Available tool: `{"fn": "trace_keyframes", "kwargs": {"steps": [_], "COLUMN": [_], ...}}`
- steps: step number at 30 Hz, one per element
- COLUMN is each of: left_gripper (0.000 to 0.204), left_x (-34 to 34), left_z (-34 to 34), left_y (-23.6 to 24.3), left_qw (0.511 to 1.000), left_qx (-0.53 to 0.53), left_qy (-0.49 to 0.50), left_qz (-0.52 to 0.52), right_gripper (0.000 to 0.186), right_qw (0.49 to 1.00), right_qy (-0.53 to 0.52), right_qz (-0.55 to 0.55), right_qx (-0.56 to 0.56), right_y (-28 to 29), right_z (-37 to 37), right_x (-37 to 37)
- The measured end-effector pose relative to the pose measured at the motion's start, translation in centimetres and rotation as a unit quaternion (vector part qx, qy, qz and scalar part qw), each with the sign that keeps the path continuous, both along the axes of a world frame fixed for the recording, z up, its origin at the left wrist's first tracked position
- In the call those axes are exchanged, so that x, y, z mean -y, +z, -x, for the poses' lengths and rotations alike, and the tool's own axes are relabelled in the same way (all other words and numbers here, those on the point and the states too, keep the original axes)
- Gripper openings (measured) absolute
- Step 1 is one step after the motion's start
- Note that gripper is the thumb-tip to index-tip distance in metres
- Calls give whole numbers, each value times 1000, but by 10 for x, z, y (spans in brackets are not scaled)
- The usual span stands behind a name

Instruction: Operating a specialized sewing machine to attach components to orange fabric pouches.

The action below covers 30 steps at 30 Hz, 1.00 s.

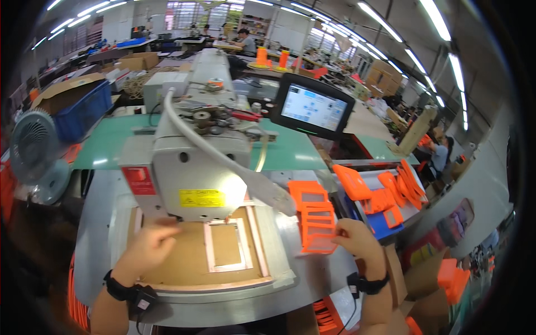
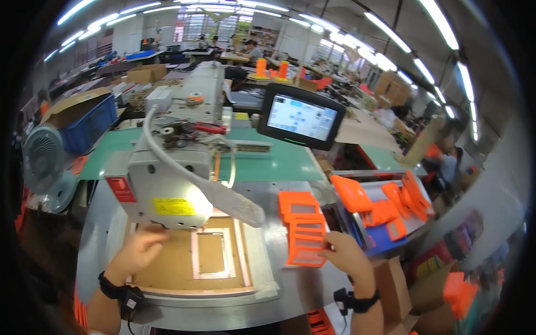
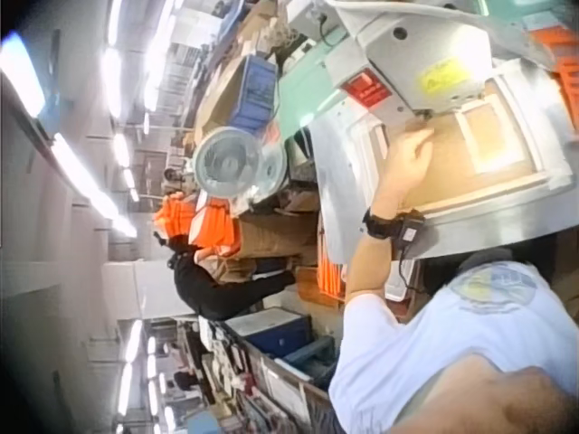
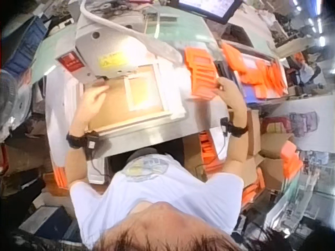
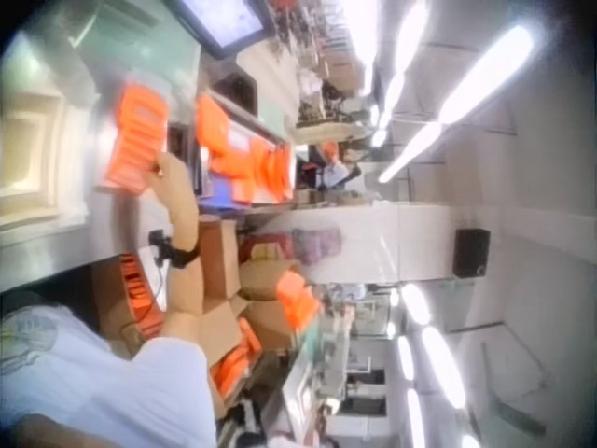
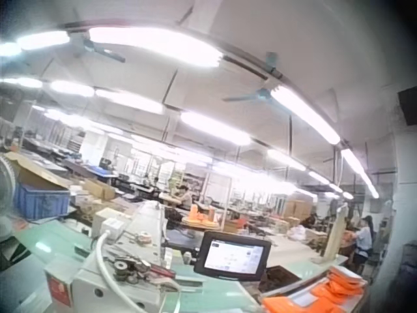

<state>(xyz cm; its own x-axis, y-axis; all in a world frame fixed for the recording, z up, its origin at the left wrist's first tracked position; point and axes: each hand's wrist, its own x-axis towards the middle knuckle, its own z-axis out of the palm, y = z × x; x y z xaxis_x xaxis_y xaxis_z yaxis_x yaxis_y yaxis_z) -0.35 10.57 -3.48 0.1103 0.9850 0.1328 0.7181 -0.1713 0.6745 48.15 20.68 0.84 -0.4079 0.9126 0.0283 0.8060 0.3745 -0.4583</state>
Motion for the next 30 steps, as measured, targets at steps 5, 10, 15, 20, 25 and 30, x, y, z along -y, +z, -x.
{"fn": "trace_keyframes", "kwargs": {"steps": [5, 10, 15, 20, 25, 30], "left_gripper": [36, 39, 38, 38, 41, 44], "left_x": [4, -2, -8, -3, -2, -3], "left_z": [-44, -49, -50, -47, -49, -55], "left_y": [14, -1, -17, -13, -12, -6], "left_qw": [971, 971, 979, 978, 977, 976], "left_qx": [-105, -140, -105, -118, -133, -134], "left_qy": [-196, -179, -160, -150, -147, -152], "left_qz": [-86, -76, -72, -86, -77, -80], "right_gripper": [47, 52, 41, 47, 51, 53], "right_qw": [970, 910, 943, 967, 972, 976], "right_qy": [62, 142, 115, 126, 132, 129], "right_qz": [160, 290, 278, 217, 195, 175], "right_qx": [-174, -259, -142, -36, 0, 18], "right_y": [30, 1, -34, -22, -18, -25], "right_z": [50, 149, 189, 205, 209, 211], "right_x": [9, 5, 3, 6, 6, 7]}}
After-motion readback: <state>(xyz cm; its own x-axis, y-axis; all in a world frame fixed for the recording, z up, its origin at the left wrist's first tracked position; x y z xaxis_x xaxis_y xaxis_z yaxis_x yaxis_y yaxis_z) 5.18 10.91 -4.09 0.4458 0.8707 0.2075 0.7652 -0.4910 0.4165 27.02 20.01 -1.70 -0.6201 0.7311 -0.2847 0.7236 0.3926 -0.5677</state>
